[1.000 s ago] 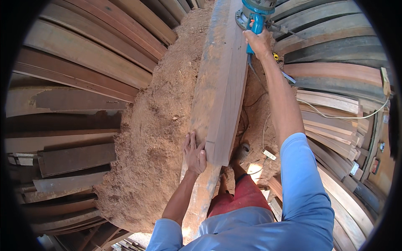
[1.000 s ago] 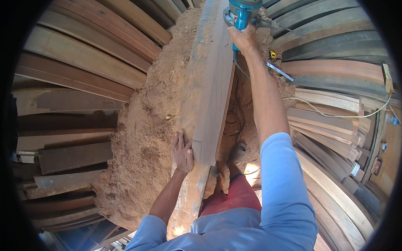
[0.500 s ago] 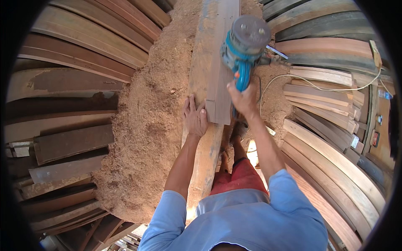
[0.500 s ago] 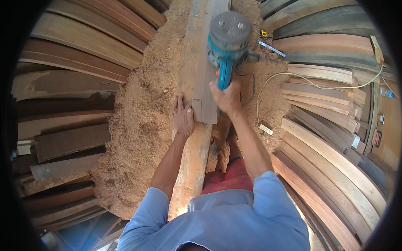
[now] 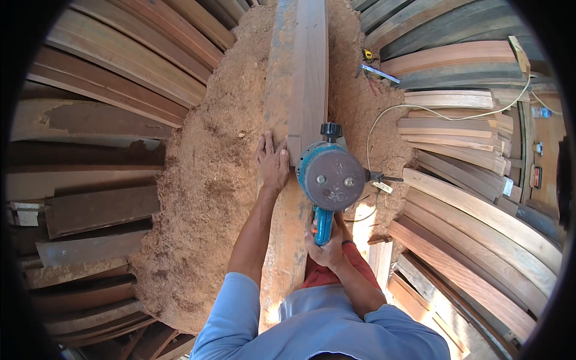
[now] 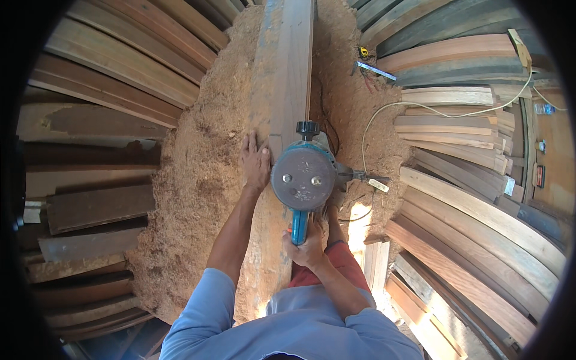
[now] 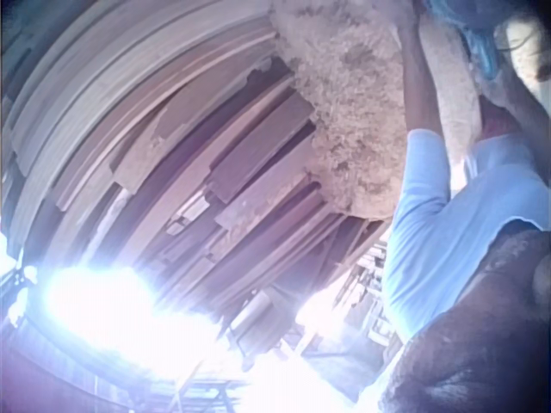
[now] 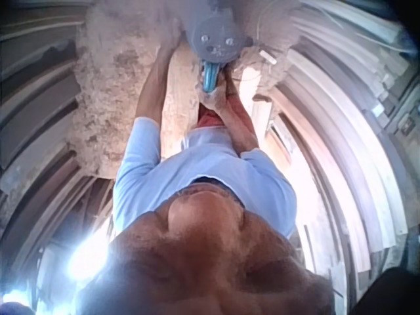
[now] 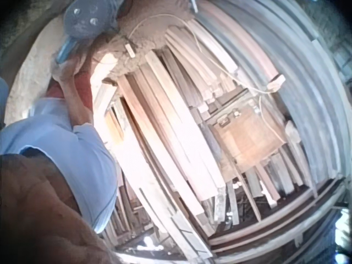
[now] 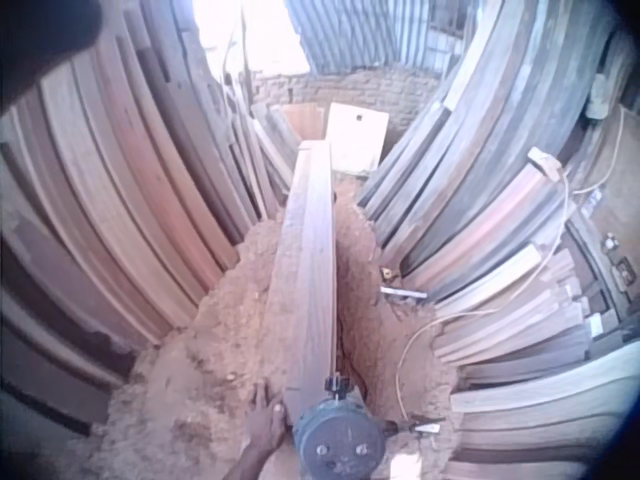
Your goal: The person uses a handheld electric router to smooth the edges of a long wooden plank. They measure the plank with a tape measure, flip it over to work on different sides, and move it around the sawdust-covered floor of the workshop.
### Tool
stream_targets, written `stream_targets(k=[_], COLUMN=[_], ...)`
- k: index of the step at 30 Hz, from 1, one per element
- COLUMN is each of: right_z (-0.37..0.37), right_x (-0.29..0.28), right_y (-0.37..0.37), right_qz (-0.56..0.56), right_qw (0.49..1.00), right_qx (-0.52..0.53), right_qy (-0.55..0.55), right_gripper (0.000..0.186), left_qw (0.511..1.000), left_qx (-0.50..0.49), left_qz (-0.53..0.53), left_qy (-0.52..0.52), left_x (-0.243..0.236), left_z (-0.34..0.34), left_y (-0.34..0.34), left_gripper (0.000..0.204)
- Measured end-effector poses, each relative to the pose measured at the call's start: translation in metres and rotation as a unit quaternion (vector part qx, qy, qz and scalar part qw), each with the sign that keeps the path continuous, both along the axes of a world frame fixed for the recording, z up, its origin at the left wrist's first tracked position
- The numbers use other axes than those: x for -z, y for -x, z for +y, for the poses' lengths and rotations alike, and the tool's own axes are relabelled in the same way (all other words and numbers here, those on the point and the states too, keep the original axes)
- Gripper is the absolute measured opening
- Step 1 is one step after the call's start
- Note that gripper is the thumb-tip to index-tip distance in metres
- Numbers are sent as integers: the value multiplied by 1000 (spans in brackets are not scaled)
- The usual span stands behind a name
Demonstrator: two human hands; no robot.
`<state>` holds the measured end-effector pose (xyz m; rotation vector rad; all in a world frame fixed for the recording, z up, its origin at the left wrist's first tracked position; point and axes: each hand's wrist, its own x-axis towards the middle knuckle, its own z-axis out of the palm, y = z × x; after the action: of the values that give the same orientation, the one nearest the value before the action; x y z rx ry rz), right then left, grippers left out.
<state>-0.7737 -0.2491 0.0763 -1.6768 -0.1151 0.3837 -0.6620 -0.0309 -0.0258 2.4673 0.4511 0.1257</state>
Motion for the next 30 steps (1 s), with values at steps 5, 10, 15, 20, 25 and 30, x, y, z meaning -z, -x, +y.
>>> stream_targets(k=[5, 10, 15, 20, 25, 30], right_z=[12, 15, 30, 52, 71, 77], right_x=[0, 7, -2, -1, 6, 0], right_y=[-3, -28, -75, -167, -296, -307], right_qz=[-31, -108, -1, -77, -113, -114], right_qw=[999, 993, 999, 996, 992, 991], right_qx=[34, 16, 39, 26, 47, 52], right_qy=[-6, 43, -19, 28, 19, 36], right_gripper=[25, 27, 31, 33, 33, 34], left_qw=[1000, 1000, 1000, 1000, 1000, 1000], left_qx=[12, 15, 22, 9, 6, -6], left_qz=[-4, 8, 3, 9, 9, 6], left_qy=[5, -2, 11, 9, -2, -10], left_x=[5, 5, 5, 6, 4, -1], left_z=[2, 3, 3, 3, -1, -3], left_y=[5, 2, 4, 6, 0, -1], left_gripper=[64, 64, 65, 64, 63, 60])
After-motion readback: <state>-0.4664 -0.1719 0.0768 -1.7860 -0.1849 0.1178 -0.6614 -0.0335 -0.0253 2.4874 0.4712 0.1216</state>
